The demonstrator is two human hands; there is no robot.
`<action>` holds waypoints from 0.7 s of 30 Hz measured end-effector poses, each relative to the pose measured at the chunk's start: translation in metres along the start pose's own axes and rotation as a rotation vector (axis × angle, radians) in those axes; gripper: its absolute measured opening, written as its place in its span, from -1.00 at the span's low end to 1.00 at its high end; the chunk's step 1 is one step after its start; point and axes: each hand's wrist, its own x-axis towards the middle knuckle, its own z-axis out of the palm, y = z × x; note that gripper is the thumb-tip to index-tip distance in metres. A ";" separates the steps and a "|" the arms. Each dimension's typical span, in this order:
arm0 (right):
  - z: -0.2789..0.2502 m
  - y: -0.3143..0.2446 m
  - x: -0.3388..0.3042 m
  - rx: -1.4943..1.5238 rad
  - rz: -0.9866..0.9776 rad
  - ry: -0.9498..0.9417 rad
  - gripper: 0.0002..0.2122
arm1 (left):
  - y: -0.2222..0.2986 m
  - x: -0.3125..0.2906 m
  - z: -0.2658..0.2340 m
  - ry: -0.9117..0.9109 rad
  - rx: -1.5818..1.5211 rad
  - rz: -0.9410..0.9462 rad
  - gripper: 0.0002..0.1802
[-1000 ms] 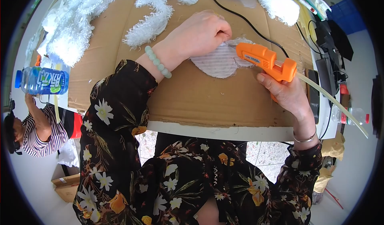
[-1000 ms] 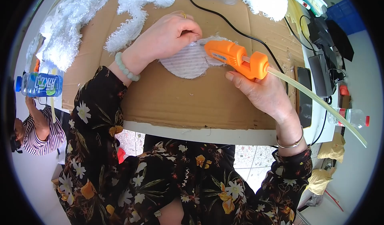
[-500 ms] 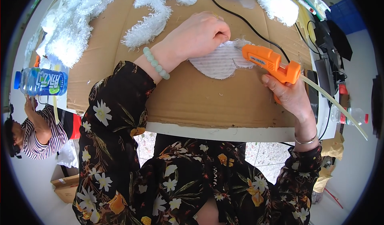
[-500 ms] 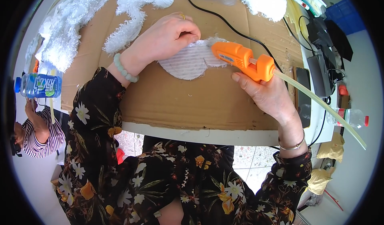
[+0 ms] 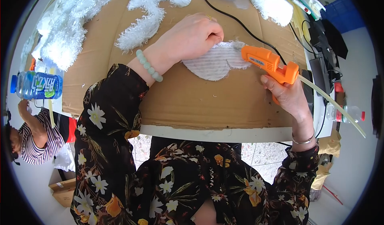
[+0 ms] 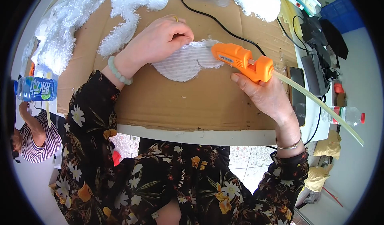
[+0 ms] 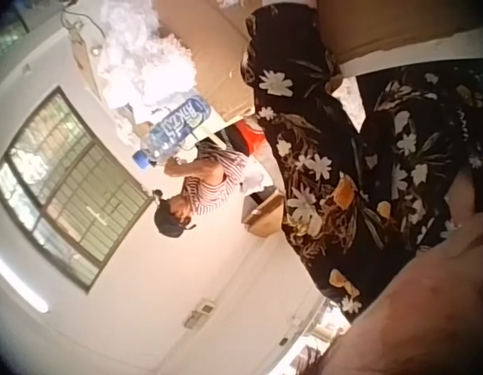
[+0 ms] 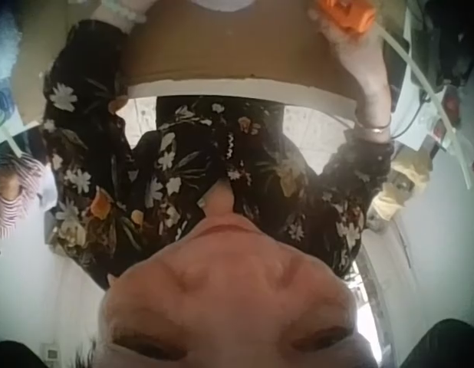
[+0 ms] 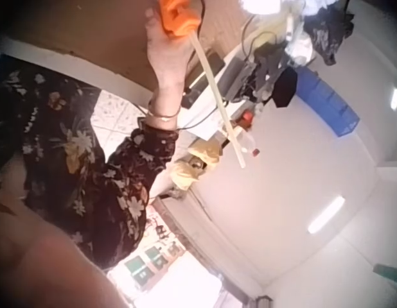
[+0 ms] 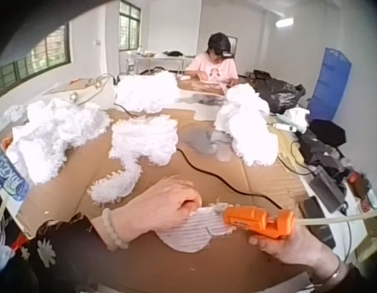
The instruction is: The recorder is using a hot glue gun to attach white fluffy material to a white heart-shaped base to assemble a toy or decoration.
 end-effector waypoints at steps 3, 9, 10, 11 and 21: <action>-0.002 0.005 -0.001 0.001 0.006 0.018 -0.70 | 0.000 0.002 0.002 -0.004 -0.005 0.000 -0.87; -0.006 0.004 -0.002 -0.009 0.047 0.023 -0.74 | 0.003 0.000 -0.002 -0.023 0.006 -0.020 -0.87; -0.007 0.005 -0.002 0.004 0.052 0.021 -0.74 | 0.003 0.000 -0.002 -0.026 0.001 -0.019 -0.87; -0.007 0.006 -0.002 0.003 0.054 0.024 -0.74 | 0.002 0.001 -0.001 -0.026 -0.001 -0.017 -0.87; -0.008 0.007 -0.002 0.041 0.046 0.067 -0.79 | 0.000 0.001 0.000 -0.012 0.002 -0.021 -0.86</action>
